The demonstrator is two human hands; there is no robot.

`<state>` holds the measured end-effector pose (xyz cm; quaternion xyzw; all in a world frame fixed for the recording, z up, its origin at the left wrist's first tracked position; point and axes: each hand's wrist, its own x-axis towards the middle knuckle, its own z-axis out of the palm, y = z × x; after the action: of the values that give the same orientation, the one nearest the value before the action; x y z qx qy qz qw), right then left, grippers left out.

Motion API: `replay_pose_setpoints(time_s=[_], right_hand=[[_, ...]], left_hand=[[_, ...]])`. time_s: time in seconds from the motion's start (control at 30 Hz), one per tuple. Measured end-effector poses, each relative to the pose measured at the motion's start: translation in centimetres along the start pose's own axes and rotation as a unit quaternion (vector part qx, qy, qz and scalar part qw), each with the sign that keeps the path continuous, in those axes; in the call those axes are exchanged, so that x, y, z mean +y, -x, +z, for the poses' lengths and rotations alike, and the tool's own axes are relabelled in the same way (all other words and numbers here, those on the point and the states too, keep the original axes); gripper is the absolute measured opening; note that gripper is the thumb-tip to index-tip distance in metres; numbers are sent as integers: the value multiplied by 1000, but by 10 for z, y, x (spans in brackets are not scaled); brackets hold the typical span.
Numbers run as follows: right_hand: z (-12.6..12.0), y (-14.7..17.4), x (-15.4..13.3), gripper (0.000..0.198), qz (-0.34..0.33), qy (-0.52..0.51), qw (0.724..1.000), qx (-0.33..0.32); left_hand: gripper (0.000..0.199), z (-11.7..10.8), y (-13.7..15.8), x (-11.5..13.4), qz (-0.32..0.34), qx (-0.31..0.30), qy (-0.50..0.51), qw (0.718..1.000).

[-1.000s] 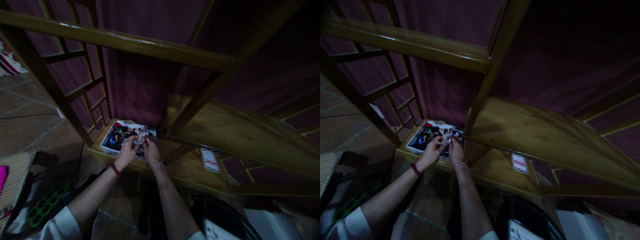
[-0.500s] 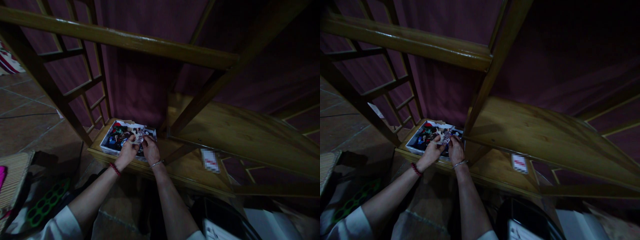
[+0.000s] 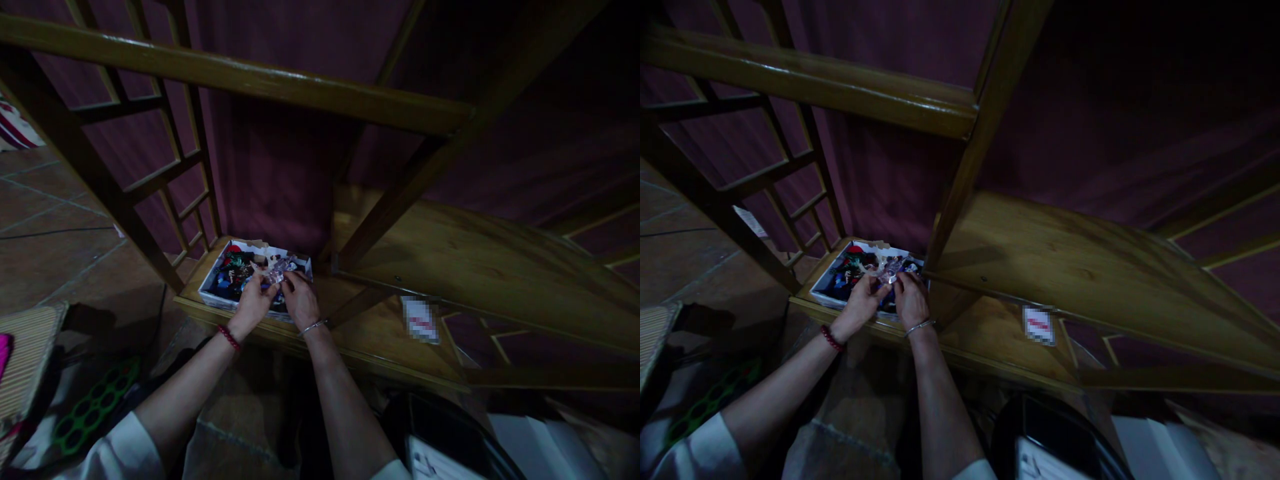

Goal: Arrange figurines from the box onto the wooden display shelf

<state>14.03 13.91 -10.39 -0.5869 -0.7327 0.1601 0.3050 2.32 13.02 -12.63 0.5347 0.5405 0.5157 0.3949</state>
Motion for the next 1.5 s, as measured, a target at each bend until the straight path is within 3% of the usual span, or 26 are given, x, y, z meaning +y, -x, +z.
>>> replay_pose_setpoints(time_s=[0.23, 0.47, 0.63, 0.77, 0.97, 1.17, 1.5], right_hand=[[-1, -1, 0, 24, -15, -42, 999, -11], [-16, 1, -6, 20, 23, -14, 1000, -2], [-15, -1, -1, 26, 51, -3, 996, 75], [-12, -3, 3, 36, 4, 0, 995, 103], [-10, -3, 7, 39, -66, -10, 994, 90], [-7, -3, 11, 30, -31, -41, 997, 59], [0, -4, 13, 30, -11, -110, 993, 38]], left_hand=[[19, -2, -2, -3, 14, -10, 30, 999], [20, -6, -4, 4, -5, -17, 107, 994], [28, -7, -5, 4, -45, -23, 152, 987], [32, -10, -5, 7, -47, -31, 160, 985], [28, -16, -2, 17, -38, -77, 118, 989], [35, -18, -1, 23, -57, -98, 127, 985], [37, -17, -2, 22, -81, -79, 182, 977]])
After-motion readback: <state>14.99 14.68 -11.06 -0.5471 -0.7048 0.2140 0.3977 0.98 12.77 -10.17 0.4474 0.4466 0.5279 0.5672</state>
